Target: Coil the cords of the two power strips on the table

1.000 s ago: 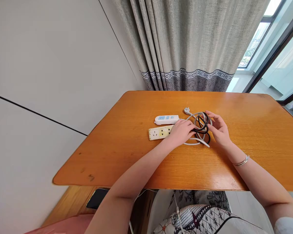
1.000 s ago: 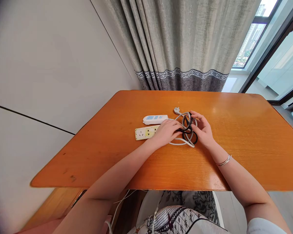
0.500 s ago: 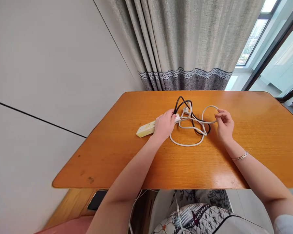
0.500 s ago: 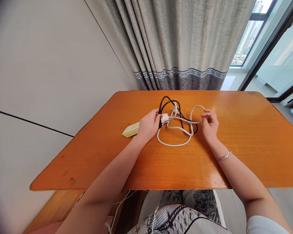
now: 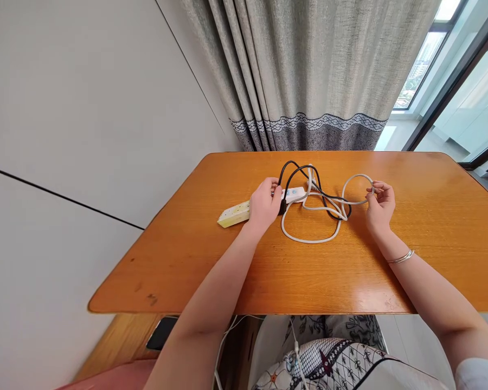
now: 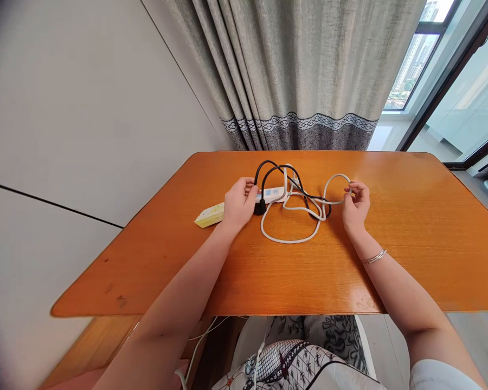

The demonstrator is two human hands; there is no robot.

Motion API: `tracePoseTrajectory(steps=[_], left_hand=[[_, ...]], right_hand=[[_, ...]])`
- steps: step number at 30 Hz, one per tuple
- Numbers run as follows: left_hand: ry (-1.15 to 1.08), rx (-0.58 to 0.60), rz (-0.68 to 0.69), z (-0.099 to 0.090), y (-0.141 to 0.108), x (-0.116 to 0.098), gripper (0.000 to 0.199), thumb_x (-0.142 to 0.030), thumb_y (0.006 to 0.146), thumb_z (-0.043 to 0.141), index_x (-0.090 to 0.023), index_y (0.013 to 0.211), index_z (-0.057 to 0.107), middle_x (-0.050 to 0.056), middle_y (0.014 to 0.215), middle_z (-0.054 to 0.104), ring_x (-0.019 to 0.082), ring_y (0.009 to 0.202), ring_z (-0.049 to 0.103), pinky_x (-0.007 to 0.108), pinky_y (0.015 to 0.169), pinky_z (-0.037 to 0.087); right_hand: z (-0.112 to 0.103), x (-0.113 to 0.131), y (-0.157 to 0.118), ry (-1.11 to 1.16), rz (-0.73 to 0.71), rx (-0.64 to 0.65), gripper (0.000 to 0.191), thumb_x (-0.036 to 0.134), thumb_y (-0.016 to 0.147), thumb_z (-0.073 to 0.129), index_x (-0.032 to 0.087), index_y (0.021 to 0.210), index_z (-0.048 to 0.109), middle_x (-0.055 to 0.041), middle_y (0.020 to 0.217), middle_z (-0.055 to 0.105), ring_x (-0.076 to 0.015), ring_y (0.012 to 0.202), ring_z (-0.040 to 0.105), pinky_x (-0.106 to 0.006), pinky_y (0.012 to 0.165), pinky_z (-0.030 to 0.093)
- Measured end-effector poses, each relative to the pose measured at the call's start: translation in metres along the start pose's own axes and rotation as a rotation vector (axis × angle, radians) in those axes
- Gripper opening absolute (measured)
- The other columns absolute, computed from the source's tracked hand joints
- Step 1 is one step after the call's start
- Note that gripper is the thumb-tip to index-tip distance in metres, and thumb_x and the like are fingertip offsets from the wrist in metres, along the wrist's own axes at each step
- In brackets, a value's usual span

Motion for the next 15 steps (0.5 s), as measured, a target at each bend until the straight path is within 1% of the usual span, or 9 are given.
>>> tracePoseTrajectory(steps=[3,5,7,10,12,13,15], left_hand=[[-0.039,-0.024,-0.047,-0.005,0.001,0.000,0.017,-0.028,0.093,0.045,-0.019,0.101,0.056,0.006,0.090,0.067,0.020,0.078,0.067,0.034,0.077,0.048],[-0.076,0.004,-0.044,-0.006,0.001,-0.004,0.020,-0.033,0.094,0.045,-0.019,0.102,0.057,0.003,0.082,0.063,0.018,0.072,0.063,0.032,0.073,0.046],[-0.089,0.105,-0.015,-0.004,-0.001,-0.012,0.025,-0.040,0.092,0.051,-0.019,0.102,0.060,-0.001,0.073,0.057,0.017,0.067,0.058,0.029,0.068,0.043],[-0.041,0.276,-0.015,0.002,-0.004,-0.021,0.031,-0.048,0.080,0.068,-0.021,0.096,0.067,-0.006,0.062,0.045,0.014,0.058,0.047,0.027,0.062,0.036],[-0.064,0.307,-0.050,0.002,-0.005,-0.024,0.030,-0.048,0.077,0.070,-0.021,0.088,0.068,-0.007,0.057,0.039,0.013,0.055,0.042,0.027,0.060,0.033],[-0.102,0.299,-0.062,0.002,-0.006,-0.025,0.029,-0.049,0.079,0.067,-0.021,0.084,0.068,-0.006,0.056,0.039,0.013,0.055,0.041,0.027,0.059,0.032],[-0.199,0.258,-0.069,-0.001,-0.006,-0.027,0.033,-0.050,0.086,0.058,-0.020,0.077,0.066,-0.004,0.058,0.044,0.013,0.056,0.043,0.027,0.059,0.033]], right_hand=[[-0.001,-0.002,0.001,0.028,0.018,-0.021,0.025,0.027,0.073,0.064,0.025,0.097,0.055,-0.0028,0.105,0.059,-0.0152,0.088,0.061,-0.030,0.081,0.050],[0.000,-0.004,0.000,0.038,0.032,-0.019,0.025,0.027,0.074,0.065,0.025,0.097,0.055,-0.0026,0.103,0.059,-0.0152,0.088,0.060,-0.030,0.082,0.049],[0.001,-0.005,-0.001,0.026,0.036,0.003,0.025,0.028,0.075,0.064,0.025,0.098,0.055,-0.0031,0.105,0.059,-0.0152,0.089,0.059,-0.030,0.083,0.048],[0.002,-0.006,-0.004,-0.038,0.017,0.058,0.023,0.027,0.078,0.059,0.025,0.101,0.054,-0.0048,0.112,0.059,-0.0162,0.093,0.060,-0.032,0.086,0.049],[0.002,-0.003,-0.006,-0.143,-0.024,0.084,0.023,0.025,0.079,0.056,0.025,0.101,0.055,-0.0067,0.118,0.059,-0.0195,0.103,0.061,-0.036,0.090,0.049],[0.002,0.001,-0.008,-0.215,-0.065,0.090,0.022,0.024,0.079,0.055,0.025,0.101,0.056,-0.0077,0.120,0.059,-0.0221,0.110,0.060,-0.040,0.094,0.048],[0.002,0.013,-0.012,-0.369,-0.193,0.100,0.020,0.023,0.081,0.055,0.025,0.101,0.059,-0.0093,0.124,0.059,-0.0270,0.121,0.056,-0.049,0.102,0.044]])
Point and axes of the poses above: each hand's wrist, its own y-axis towards the middle knuckle, its own z-axis out of the palm, x = y × z, the point moved 3 cm from there along y, towards the middle knuckle
